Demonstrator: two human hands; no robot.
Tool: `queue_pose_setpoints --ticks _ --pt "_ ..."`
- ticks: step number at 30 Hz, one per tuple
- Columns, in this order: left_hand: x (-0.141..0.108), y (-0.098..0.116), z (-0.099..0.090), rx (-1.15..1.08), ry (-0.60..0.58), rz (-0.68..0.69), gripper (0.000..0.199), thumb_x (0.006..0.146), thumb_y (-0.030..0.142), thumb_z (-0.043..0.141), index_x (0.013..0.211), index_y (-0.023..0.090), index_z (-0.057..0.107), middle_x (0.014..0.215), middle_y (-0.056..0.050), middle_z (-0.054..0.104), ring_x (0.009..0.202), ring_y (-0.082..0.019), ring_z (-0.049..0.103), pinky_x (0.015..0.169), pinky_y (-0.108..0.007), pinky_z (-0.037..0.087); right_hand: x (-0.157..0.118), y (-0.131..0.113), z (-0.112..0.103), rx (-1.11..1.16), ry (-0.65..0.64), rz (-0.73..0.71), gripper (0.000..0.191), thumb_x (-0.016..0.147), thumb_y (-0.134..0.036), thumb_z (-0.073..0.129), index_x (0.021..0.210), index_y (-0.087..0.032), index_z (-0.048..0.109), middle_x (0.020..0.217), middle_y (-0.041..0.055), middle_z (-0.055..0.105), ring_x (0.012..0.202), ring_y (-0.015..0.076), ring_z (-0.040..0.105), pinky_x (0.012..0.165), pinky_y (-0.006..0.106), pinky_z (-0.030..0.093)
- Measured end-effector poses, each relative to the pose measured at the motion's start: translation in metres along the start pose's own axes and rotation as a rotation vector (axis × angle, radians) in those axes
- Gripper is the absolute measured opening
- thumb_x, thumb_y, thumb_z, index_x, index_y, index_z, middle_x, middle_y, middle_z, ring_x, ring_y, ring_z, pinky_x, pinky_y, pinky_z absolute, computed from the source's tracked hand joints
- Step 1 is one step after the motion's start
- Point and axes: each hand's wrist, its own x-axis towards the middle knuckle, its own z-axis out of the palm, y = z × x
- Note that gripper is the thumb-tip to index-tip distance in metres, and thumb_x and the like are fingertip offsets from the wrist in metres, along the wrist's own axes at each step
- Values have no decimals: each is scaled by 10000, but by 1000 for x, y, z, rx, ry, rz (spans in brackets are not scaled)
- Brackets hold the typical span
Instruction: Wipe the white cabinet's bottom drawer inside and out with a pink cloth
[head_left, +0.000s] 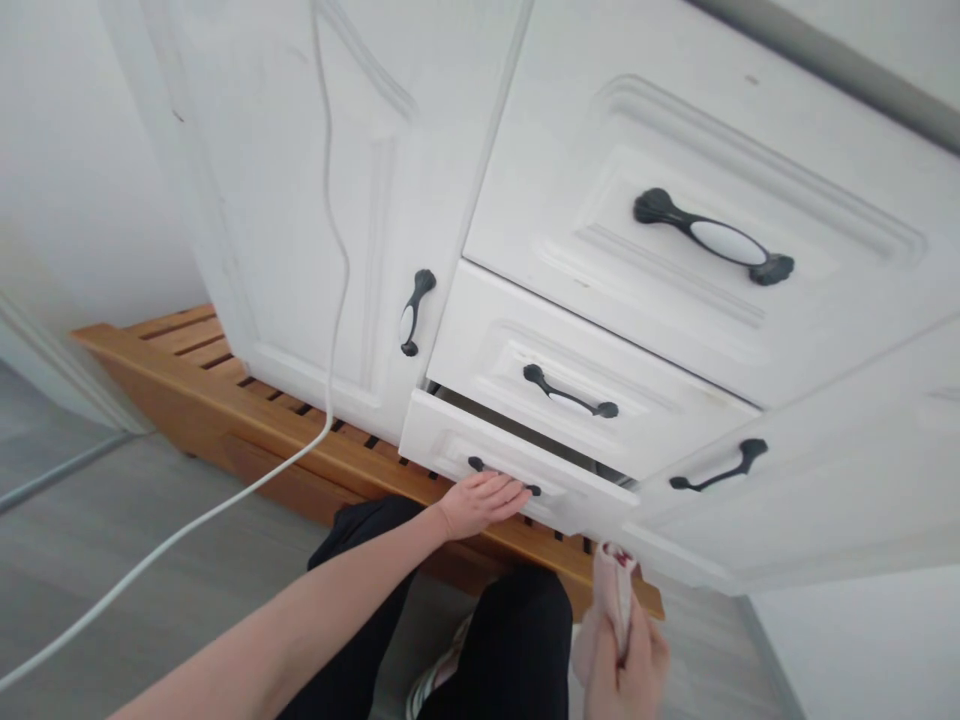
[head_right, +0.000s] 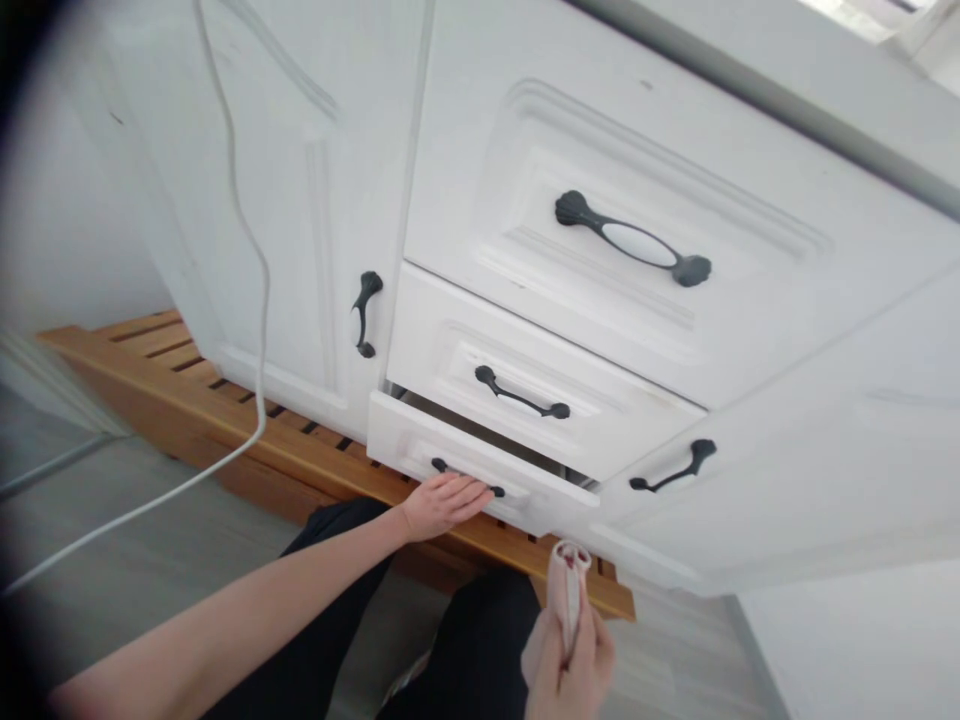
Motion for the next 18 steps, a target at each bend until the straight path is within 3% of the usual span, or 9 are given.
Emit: queue_pose_setpoints --ticks 3,7,9,13,16,18 --pt "8 -8 8 -49 -77 7 412 956 215 491 1359 292 524 1367 11 626 1221 -130 538 1091 -311 364 4 -42 8 123 -51 -58 502 965 -389 456 1426 -191 474 1190 178 568 1033 312 586 871 448 473" --pt "11 -16 12 -117 -144 31 445 960 190 463 1402 239 479 1427 -1 581 1272 -144 508 1113 -319 346 47 -98 10 162 -120 -280 488 980 -299 453 1467 -266 446 1330 159 516 1167 303 532 964 461 420" --pt "9 -21 12 -152 -167 56 459 959 182 455 1415 236 462 1465 0 548 1309 -150 485 1119 -315 342 78 -108 13 70 -26 -403 441 976 -275 467 1414 -258 519 1312 165 538 1165 310 525 962 477 402" --pt "8 -31 13 -230 -202 98 485 967 143 406 1437 258 437 1506 8 509 1353 -131 468 1122 -284 347 128 -100 22 -36 136 -606 372 980 -194 452 1314 -231 610 1257 168 567 1128 290 537 940 472 398" --pt "10 -32 19 -309 -248 80 425 956 180 459 1364 273 536 1446 17 575 1326 -111 508 1128 -251 370 147 -106 21 -60 94 -876 372 975 -145 469 1257 -308 649 1200 103 614 1093 242 550 930 413 399" --pt "11 -29 22 -363 -302 -2 360 937 203 510 1274 270 617 1353 18 653 1260 -95 567 1094 -250 425 154 -126 22 -84 6 -1060 372 976 -150 492 1261 -334 646 1195 73 644 1118 230 544 956 399 382"
